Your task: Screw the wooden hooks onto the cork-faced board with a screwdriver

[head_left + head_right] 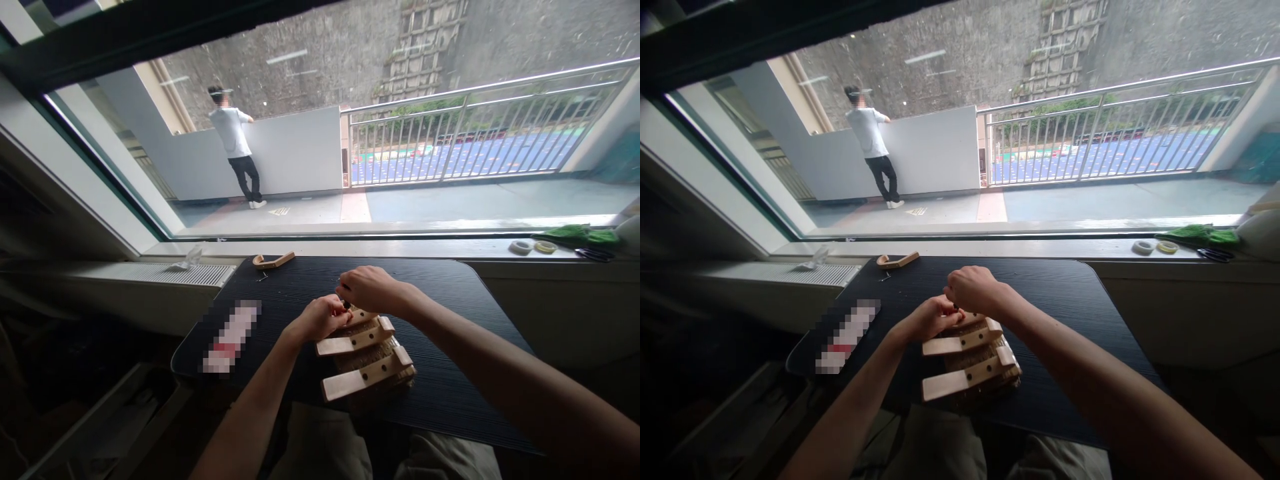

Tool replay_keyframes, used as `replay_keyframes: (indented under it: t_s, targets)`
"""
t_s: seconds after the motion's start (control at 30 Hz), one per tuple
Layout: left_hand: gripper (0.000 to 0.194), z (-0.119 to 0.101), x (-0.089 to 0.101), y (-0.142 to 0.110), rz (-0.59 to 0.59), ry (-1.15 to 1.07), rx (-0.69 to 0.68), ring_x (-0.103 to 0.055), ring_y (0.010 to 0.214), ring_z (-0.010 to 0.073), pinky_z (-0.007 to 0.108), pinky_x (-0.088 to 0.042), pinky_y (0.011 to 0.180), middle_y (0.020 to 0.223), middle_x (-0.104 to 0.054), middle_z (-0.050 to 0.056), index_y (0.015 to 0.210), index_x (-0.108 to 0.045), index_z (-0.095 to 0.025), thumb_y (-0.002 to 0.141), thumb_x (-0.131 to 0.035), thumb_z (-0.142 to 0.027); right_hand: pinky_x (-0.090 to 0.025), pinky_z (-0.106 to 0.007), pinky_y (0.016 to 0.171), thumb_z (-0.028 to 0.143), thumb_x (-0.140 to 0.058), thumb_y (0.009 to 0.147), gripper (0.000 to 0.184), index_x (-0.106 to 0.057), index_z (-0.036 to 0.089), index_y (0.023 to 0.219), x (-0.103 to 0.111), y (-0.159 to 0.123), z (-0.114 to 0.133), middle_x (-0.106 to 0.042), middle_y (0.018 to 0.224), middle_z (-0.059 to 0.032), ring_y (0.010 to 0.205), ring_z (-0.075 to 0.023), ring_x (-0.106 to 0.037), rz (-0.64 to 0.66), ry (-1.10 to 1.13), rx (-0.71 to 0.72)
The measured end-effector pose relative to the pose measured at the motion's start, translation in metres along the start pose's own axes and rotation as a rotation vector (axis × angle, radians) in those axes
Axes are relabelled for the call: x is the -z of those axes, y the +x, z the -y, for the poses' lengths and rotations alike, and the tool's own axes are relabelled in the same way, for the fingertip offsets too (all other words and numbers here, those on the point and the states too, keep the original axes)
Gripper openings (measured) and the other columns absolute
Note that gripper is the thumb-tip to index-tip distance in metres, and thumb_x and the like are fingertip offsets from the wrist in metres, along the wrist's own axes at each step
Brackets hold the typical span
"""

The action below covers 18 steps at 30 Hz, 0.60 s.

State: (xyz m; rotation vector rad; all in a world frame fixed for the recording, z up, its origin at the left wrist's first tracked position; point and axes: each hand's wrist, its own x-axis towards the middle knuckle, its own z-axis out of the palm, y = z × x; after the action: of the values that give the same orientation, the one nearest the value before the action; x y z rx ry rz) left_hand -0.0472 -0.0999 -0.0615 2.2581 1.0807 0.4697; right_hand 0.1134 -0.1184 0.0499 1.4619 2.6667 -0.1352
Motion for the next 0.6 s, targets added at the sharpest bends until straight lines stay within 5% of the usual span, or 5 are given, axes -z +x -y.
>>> replay_keyframes:
  t_s: [0.23, 0.6]
  targets:
    - [0.028, -0.002, 0.001, -0.001, 0.002, -0.037, 0.011, -0.054, 0.062, 0.0135, 0.022, -0.040, 0.056, 0.066, -0.062, 0.002, 0.070, -0.067, -0.013, 0.082, -0.057, -0.037, -0.037, -0.022, 0.060, 0.030, -0.045, 0.087, 0.026, -0.070, 0.023, 0.090, 0.008, 0.003, -0.005, -0.071, 0.086, -0.0036, 0.076, -0.0154, -0.063, -0.026, 0.058, 0.071]
    - [0.032, -0.006, 0.001, -0.002, -0.062, -0.065, 0.045, -0.054, 0.064, 0.0144, 0.022, -0.040, 0.055, 0.063, -0.061, 0.002, 0.072, -0.069, -0.013, 0.082, -0.057, -0.041, -0.041, -0.027, 0.063, 0.026, -0.038, 0.091, 0.033, -0.069, 0.014, 0.089, 0.003, 0.002, 0.006, -0.070, 0.089, -0.0142, 0.080, -0.0224, -0.066, -0.084, 0.003, -0.049]
